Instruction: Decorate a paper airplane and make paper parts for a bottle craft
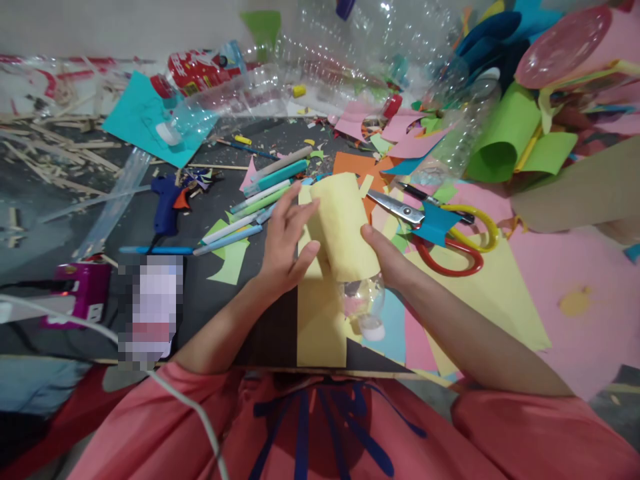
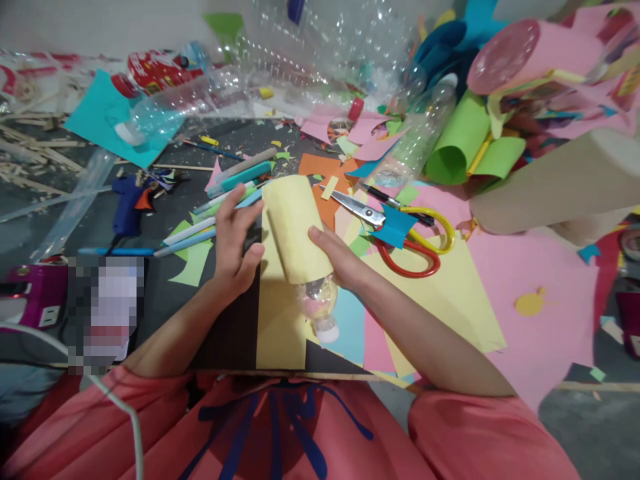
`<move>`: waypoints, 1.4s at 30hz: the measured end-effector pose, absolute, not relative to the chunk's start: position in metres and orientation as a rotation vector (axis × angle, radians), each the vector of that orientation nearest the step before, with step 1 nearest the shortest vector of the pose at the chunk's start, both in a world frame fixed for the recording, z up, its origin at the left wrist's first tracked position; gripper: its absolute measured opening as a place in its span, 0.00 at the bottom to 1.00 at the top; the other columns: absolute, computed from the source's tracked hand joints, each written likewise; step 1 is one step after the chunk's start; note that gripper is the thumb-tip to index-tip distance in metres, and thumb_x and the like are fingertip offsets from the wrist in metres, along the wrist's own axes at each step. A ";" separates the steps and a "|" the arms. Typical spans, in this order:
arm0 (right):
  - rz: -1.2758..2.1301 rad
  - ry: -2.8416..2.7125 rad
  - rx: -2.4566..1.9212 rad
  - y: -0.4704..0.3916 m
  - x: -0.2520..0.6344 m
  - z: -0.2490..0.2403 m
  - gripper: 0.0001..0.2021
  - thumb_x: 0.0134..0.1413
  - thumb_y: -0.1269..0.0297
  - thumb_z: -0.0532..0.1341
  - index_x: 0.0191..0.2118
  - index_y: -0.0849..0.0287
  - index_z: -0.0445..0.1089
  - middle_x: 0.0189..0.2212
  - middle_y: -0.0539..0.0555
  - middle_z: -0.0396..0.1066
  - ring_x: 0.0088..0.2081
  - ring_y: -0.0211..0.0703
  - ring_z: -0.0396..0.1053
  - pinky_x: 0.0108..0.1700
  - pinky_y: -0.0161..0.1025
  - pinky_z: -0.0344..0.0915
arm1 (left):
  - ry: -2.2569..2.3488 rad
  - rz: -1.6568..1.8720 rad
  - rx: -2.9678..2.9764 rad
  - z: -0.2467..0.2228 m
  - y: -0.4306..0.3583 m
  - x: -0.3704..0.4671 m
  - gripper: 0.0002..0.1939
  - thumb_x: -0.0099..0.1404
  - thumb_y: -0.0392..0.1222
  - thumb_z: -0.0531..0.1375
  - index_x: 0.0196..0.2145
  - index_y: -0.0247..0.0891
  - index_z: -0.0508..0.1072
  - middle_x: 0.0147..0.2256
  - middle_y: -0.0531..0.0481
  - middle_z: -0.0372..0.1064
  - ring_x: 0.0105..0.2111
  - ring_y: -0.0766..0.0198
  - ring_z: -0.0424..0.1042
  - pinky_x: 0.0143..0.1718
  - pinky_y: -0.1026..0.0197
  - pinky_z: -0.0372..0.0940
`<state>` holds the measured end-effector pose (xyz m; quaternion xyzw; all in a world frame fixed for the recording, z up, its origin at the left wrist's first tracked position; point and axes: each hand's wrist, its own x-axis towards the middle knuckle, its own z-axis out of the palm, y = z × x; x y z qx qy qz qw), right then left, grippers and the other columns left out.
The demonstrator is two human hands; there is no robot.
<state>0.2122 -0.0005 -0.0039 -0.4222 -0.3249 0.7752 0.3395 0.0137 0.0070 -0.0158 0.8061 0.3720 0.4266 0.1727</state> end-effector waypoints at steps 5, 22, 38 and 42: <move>2.011 -0.833 -0.953 0.007 0.213 -0.010 0.35 0.47 0.38 0.60 0.57 0.56 0.65 0.52 0.60 0.75 0.55 0.58 0.71 0.50 0.52 0.74 | 0.984 0.967 2.342 -0.020 0.008 0.016 0.30 0.74 0.57 0.45 0.69 0.46 0.51 0.67 0.40 0.56 0.65 0.51 0.60 0.63 0.50 0.59; 1.691 -0.872 -0.963 0.010 0.215 -0.016 0.49 0.32 0.41 0.74 0.61 0.45 0.56 0.52 0.57 0.74 0.53 0.59 0.73 0.45 0.54 0.75 | 1.062 1.098 2.016 -0.019 0.006 0.018 0.22 0.75 0.50 0.49 0.62 0.44 0.64 0.60 0.42 0.67 0.61 0.56 0.67 0.60 0.52 0.66; 1.396 -0.934 -1.206 0.012 0.214 -0.013 0.45 0.36 0.31 0.66 0.59 0.40 0.52 0.56 0.55 0.64 0.61 0.59 0.63 0.42 0.48 0.74 | 0.966 0.900 1.893 -0.022 -0.001 0.023 0.50 0.54 0.68 0.65 0.68 0.48 0.55 0.61 0.37 0.55 0.58 0.44 0.65 0.46 0.50 0.74; 1.374 -0.980 -1.195 0.011 0.213 -0.016 0.41 0.39 0.29 0.63 0.57 0.42 0.55 0.58 0.55 0.64 0.59 0.55 0.65 0.45 0.47 0.73 | 1.017 0.935 1.697 -0.022 0.002 0.026 0.44 0.57 0.59 0.67 0.66 0.50 0.56 0.60 0.40 0.58 0.58 0.46 0.66 0.48 0.49 0.73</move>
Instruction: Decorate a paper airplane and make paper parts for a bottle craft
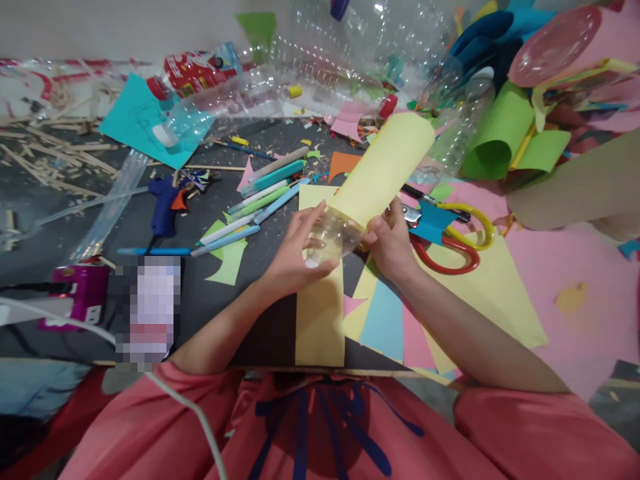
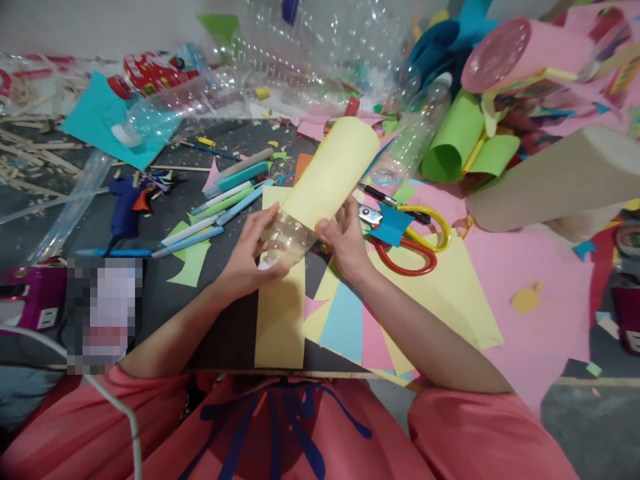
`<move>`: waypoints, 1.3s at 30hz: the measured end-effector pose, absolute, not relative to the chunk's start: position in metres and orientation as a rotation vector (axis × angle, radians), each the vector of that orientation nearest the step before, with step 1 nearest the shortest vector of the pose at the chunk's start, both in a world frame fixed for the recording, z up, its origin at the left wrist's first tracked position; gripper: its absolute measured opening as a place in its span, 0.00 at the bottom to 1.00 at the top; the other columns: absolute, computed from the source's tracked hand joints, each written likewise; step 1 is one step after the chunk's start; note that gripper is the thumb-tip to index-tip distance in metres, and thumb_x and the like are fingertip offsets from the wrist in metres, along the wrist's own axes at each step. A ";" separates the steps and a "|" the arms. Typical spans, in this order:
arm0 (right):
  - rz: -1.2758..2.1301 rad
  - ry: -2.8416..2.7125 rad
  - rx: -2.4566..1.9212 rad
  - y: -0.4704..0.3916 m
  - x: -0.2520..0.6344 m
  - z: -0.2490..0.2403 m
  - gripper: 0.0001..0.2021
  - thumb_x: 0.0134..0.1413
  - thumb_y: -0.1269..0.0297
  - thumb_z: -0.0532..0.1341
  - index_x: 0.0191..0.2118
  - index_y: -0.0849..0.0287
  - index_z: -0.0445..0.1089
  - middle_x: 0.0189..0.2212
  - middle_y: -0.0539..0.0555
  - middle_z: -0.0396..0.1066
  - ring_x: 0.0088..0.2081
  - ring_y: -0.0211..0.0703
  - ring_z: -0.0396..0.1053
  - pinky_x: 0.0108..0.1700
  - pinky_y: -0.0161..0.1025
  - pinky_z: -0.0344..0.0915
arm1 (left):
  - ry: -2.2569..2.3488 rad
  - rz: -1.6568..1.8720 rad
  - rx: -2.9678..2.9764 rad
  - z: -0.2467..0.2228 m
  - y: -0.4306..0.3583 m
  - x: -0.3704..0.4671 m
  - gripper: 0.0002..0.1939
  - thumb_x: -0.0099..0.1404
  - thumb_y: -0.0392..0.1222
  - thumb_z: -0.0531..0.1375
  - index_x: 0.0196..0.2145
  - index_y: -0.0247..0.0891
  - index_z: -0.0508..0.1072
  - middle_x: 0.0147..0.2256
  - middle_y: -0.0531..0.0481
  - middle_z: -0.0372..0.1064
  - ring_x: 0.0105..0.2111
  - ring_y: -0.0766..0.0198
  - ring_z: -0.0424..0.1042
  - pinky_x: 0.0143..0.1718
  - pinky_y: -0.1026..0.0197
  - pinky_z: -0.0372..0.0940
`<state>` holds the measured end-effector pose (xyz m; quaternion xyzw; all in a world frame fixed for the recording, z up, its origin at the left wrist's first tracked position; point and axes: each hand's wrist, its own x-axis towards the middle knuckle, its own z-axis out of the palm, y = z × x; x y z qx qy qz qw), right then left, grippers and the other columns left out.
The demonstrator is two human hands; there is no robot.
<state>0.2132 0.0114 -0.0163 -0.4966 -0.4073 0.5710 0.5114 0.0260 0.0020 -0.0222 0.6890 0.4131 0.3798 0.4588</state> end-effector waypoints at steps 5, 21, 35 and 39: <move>1.344 -1.191 -1.171 0.006 0.216 -0.019 0.21 0.55 0.40 0.59 0.48 0.45 0.66 0.51 0.52 0.71 0.51 0.47 0.71 0.54 0.50 0.69 | 1.050 1.211 1.397 -0.031 0.018 0.017 0.39 0.55 0.61 0.68 0.59 0.47 0.59 0.57 0.39 0.68 0.56 0.49 0.72 0.49 0.52 0.73; 0.885 -2.185 -1.229 -0.002 0.217 -0.023 0.26 0.58 0.55 0.59 0.61 0.53 0.63 0.54 0.62 0.72 0.60 0.64 0.64 0.63 0.65 0.57 | 1.316 1.467 1.152 -0.036 0.032 0.003 0.22 0.64 0.59 0.63 0.50 0.51 0.63 0.56 0.49 0.69 0.52 0.55 0.76 0.47 0.54 0.75; 1.330 -1.775 -1.034 -0.006 0.223 -0.007 0.14 0.56 0.50 0.59 0.36 0.55 0.74 0.30 0.52 0.77 0.28 0.42 0.72 0.31 0.40 0.69 | 1.394 1.544 1.244 -0.032 0.030 0.013 0.22 0.67 0.65 0.55 0.48 0.48 0.65 0.44 0.49 0.77 0.44 0.57 0.78 0.46 0.52 0.74; 1.244 -1.691 -1.124 -0.003 0.221 -0.007 0.17 0.59 0.46 0.58 0.41 0.52 0.76 0.40 0.55 0.78 0.42 0.51 0.75 0.46 0.50 0.72 | 1.464 1.759 1.400 -0.028 0.033 0.009 0.22 0.69 0.63 0.53 0.50 0.46 0.68 0.54 0.51 0.69 0.59 0.55 0.67 0.60 0.50 0.63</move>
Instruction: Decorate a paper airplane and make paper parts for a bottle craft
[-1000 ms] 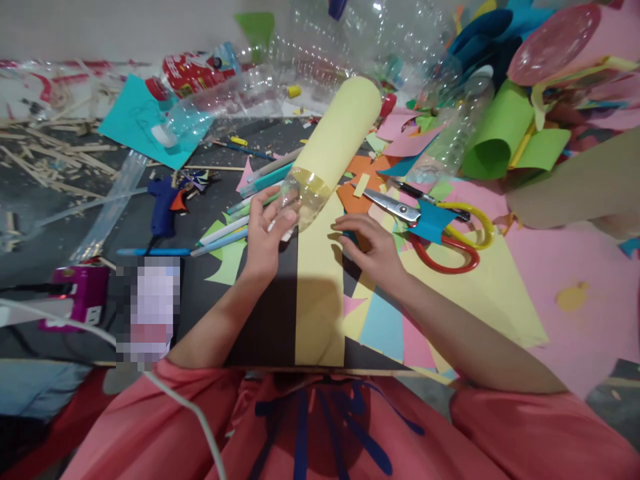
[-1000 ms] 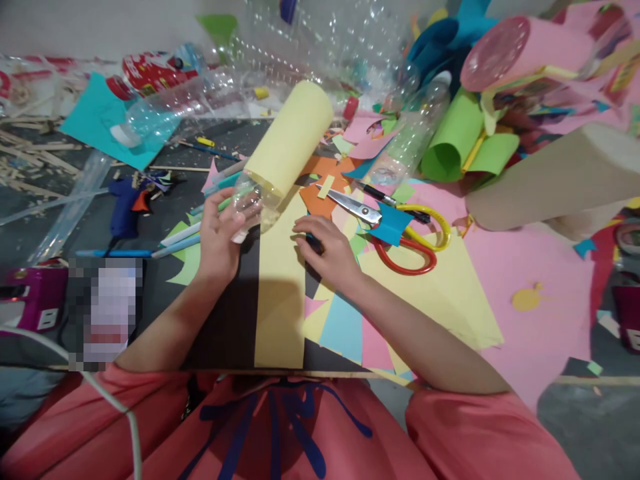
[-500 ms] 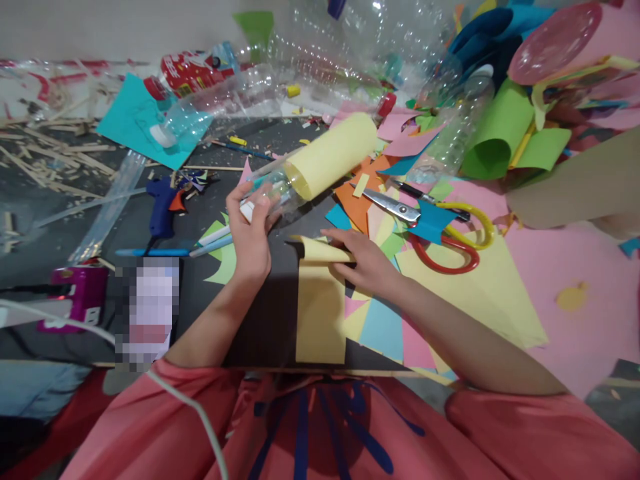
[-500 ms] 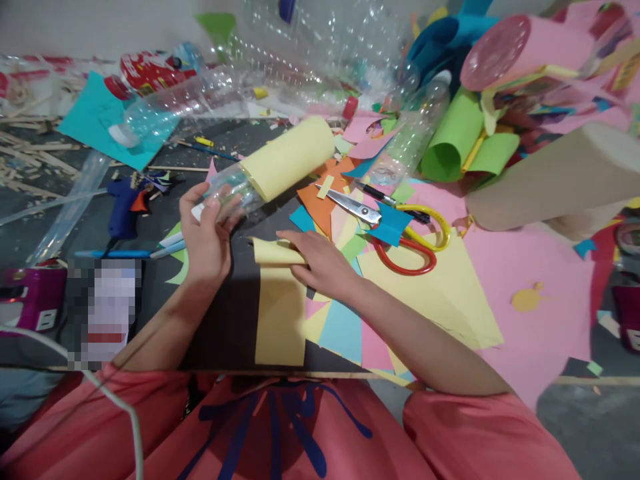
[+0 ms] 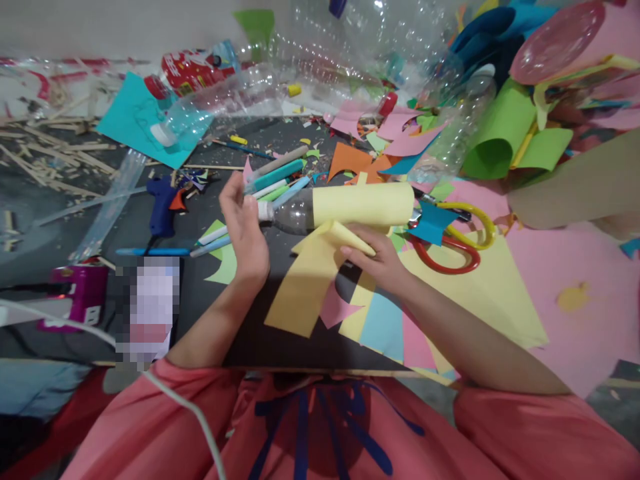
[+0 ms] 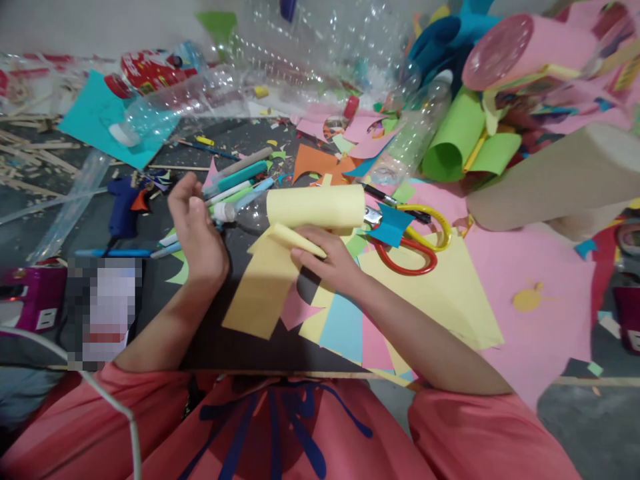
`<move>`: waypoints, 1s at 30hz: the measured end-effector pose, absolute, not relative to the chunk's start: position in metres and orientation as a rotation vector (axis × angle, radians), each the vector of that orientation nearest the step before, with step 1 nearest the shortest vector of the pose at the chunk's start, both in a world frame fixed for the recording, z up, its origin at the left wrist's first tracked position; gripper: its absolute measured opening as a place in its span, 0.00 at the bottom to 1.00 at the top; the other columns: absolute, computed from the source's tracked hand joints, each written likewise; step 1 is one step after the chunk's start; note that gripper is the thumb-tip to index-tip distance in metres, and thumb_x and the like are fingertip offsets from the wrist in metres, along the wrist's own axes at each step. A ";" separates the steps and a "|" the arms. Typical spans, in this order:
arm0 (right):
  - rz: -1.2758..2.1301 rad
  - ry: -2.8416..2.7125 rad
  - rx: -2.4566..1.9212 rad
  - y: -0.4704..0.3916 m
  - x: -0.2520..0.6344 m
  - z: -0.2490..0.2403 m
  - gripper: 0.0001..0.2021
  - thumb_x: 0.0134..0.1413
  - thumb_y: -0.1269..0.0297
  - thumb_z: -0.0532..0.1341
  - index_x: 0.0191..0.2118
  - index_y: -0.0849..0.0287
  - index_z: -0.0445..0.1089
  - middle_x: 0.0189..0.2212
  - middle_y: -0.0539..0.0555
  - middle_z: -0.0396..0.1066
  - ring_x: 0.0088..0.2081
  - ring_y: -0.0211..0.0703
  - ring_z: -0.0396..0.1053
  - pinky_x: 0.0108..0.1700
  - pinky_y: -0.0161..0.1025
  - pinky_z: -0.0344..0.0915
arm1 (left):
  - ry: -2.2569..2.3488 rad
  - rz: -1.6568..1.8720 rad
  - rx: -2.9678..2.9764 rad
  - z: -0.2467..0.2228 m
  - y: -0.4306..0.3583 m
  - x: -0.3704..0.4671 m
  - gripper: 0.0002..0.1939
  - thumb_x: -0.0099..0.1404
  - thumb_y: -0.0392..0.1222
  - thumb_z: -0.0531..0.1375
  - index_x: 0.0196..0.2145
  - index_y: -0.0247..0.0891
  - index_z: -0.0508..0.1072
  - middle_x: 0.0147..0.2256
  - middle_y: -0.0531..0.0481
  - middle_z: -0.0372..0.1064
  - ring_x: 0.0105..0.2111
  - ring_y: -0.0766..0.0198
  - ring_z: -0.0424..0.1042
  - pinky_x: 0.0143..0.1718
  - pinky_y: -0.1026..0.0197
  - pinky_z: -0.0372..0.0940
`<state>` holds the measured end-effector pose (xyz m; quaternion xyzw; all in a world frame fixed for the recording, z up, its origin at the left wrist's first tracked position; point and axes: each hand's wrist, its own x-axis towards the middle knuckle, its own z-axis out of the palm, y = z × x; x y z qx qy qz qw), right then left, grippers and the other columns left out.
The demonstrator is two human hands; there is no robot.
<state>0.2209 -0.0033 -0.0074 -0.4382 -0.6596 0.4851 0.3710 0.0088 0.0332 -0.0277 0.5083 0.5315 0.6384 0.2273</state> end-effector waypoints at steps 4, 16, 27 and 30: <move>1.146 -1.565 -1.193 0.002 0.220 -0.009 0.22 0.59 0.41 0.57 0.50 0.48 0.73 0.57 0.55 0.70 0.62 0.56 0.63 0.64 0.56 0.60 | 1.446 1.878 1.518 -0.013 0.030 0.012 0.17 0.67 0.60 0.59 0.34 0.44 0.70 0.35 0.52 0.70 0.41 0.63 0.73 0.46 0.57 0.69; 1.235 -1.125 -1.239 0.006 0.228 -0.021 0.16 0.49 0.49 0.68 0.42 0.48 0.73 0.42 0.51 0.74 0.46 0.50 0.72 0.53 0.52 0.71 | 1.220 1.379 1.486 0.000 0.014 0.018 0.22 0.66 0.61 0.59 0.26 0.40 0.70 0.23 0.53 0.71 0.24 0.68 0.71 0.28 0.64 0.68; 1.316 -1.276 -1.071 0.011 0.226 -0.022 0.20 0.46 0.49 0.71 0.44 0.51 0.74 0.42 0.52 0.75 0.45 0.47 0.74 0.42 0.43 0.74 | 1.068 1.409 1.200 -0.004 0.013 0.026 0.16 0.57 0.52 0.70 0.26 0.37 0.76 0.25 0.51 0.78 0.23 0.70 0.74 0.29 0.67 0.70; 1.153 -1.302 -1.062 0.013 0.225 -0.027 0.22 0.48 0.49 0.70 0.48 0.49 0.71 0.47 0.53 0.73 0.52 0.49 0.71 0.48 0.45 0.73 | 1.105 1.345 1.046 -0.005 0.015 0.028 0.16 0.52 0.51 0.73 0.25 0.36 0.76 0.25 0.51 0.78 0.21 0.71 0.73 0.26 0.68 0.69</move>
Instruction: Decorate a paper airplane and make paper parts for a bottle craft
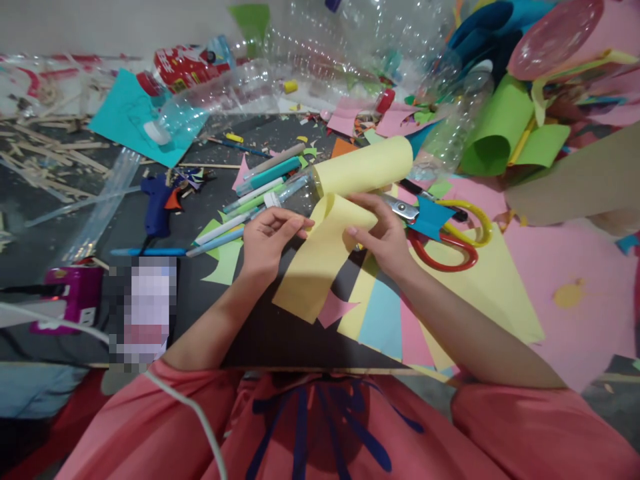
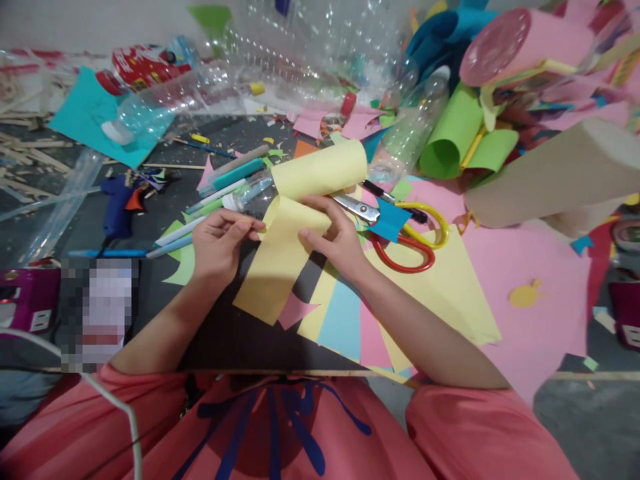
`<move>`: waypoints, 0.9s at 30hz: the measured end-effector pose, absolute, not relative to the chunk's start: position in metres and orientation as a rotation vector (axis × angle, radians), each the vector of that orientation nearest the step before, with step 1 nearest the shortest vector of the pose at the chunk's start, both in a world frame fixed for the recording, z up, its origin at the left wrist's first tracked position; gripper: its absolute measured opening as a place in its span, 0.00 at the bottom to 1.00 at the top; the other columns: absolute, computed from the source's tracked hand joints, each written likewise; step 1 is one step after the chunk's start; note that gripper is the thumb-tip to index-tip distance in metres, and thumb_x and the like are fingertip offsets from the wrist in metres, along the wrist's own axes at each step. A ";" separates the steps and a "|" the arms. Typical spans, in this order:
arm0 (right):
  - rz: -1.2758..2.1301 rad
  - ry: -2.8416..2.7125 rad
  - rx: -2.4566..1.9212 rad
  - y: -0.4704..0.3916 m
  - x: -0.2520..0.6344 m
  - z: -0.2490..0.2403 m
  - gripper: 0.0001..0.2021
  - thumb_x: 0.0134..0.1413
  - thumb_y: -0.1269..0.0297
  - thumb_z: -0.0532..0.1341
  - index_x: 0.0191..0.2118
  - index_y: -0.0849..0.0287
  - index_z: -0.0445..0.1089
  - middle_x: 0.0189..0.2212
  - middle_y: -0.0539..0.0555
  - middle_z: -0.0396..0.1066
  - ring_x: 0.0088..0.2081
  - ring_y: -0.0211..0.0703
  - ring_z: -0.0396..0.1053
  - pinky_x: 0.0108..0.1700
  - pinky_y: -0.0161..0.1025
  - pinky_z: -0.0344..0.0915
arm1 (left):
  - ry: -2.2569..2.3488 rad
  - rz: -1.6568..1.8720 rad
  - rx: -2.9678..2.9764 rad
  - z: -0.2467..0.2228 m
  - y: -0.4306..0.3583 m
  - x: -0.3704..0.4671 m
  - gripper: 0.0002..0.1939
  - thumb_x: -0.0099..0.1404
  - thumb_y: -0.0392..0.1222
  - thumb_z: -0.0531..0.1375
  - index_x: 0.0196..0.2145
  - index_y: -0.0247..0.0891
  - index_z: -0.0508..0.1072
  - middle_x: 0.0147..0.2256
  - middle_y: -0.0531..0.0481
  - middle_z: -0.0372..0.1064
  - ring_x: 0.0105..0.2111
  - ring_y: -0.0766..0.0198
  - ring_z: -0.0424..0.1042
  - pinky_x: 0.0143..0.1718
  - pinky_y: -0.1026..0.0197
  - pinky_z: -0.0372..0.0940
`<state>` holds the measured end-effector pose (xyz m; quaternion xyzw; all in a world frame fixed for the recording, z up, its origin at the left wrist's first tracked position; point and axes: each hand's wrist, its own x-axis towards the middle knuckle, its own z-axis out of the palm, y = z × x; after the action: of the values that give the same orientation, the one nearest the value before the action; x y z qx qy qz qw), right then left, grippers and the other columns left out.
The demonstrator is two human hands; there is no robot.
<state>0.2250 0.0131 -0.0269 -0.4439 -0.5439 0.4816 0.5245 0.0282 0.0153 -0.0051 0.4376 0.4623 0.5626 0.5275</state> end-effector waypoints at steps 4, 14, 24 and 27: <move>1.025 -1.347 -1.034 0.015 0.224 -0.033 0.22 0.51 0.48 0.68 0.50 0.47 0.69 0.48 0.54 0.71 0.54 0.49 0.69 0.54 0.47 0.70 | 1.140 1.269 0.960 -0.005 0.016 0.031 0.15 0.48 0.47 0.74 0.24 0.36 0.75 0.25 0.51 0.78 0.20 0.72 0.71 0.25 0.69 0.68; 0.753 -1.672 -0.917 0.004 0.222 -0.023 0.11 0.62 0.63 0.61 0.49 0.48 0.71 0.52 0.56 0.72 0.56 0.50 0.70 0.57 0.52 0.68 | 1.144 1.180 1.162 -0.009 0.013 0.026 0.22 0.56 0.60 0.67 0.35 0.37 0.77 0.32 0.50 0.78 0.34 0.62 0.78 0.36 0.64 0.71; 0.492 -1.811 -1.014 0.000 0.226 -0.027 0.26 0.69 0.67 0.48 0.67 0.34 0.52 0.68 0.50 0.53 0.67 0.53 0.56 0.63 0.59 0.63 | 1.050 1.132 1.110 -0.018 0.014 0.020 0.39 0.52 0.55 0.72 0.57 0.44 0.64 0.34 0.52 0.79 0.31 0.60 0.80 0.32 0.63 0.74; 0.307 -1.942 -1.046 -0.003 0.220 -0.028 0.37 0.66 0.67 0.53 0.71 0.32 0.34 0.73 0.49 0.38 0.72 0.58 0.42 0.67 0.64 0.55 | 1.070 1.149 1.101 -0.019 0.019 0.017 0.37 0.53 0.53 0.71 0.57 0.44 0.64 0.36 0.50 0.80 0.34 0.57 0.81 0.33 0.62 0.74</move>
<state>0.2199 -0.0025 -0.0283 -0.4215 -0.7824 0.1235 0.4414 0.0169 0.0186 -0.0185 0.4700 0.4568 0.4902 0.5745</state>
